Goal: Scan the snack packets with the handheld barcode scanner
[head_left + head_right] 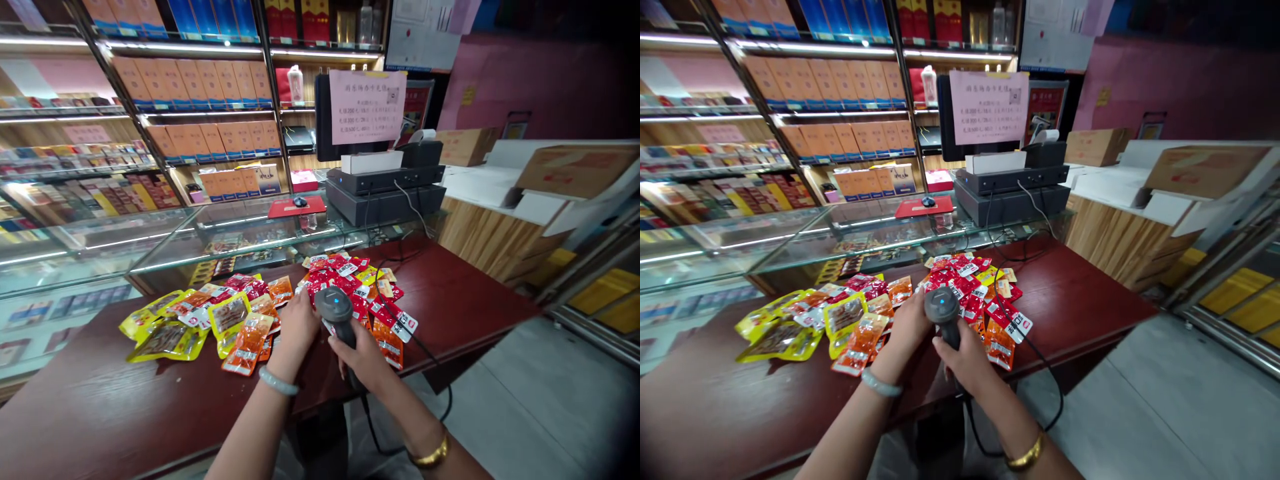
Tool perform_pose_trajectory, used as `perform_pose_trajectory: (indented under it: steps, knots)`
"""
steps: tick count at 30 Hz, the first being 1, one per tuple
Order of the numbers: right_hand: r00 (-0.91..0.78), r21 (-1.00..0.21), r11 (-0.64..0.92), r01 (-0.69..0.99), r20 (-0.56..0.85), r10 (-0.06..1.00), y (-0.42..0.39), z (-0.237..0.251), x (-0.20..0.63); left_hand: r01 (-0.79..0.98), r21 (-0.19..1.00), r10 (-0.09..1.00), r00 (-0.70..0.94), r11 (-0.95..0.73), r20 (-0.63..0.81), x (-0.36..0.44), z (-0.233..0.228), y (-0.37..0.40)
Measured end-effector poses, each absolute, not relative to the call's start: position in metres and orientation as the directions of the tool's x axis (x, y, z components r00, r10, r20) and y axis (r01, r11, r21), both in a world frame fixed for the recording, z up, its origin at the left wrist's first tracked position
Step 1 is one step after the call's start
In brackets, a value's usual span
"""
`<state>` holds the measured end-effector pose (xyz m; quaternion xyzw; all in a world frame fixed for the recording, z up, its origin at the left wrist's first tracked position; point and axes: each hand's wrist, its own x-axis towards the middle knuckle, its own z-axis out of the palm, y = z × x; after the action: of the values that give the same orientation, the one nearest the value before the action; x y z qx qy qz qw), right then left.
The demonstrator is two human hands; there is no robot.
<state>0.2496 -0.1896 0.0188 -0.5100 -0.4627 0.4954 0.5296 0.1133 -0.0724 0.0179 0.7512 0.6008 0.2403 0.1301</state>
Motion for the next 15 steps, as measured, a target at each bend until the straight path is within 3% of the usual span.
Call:
perform_pose_trajectory:
  steps: [4, 11, 15]
  knots:
    - [0.132, -0.998, -0.012, -0.054, -0.019, 0.991, -0.194, 0.021, 0.266, 0.963, 0.23, 0.98, 0.1, -0.139, 0.173, 0.128, 0.017, -0.053]
    - [0.143, -0.997, -0.001, -0.083, -0.013, 0.99, -0.196, 0.016, 0.276, 0.956, 0.236, 0.985, 0.168, -0.174, 0.044, 0.118, 0.011, -0.021]
    - [0.14, -0.997, -0.001, -0.079, -0.012, 0.99, -0.194, 0.015, 0.275, 0.963, 0.207, 0.984, 0.166, -0.174, 0.06, 0.113, 0.012, -0.02]
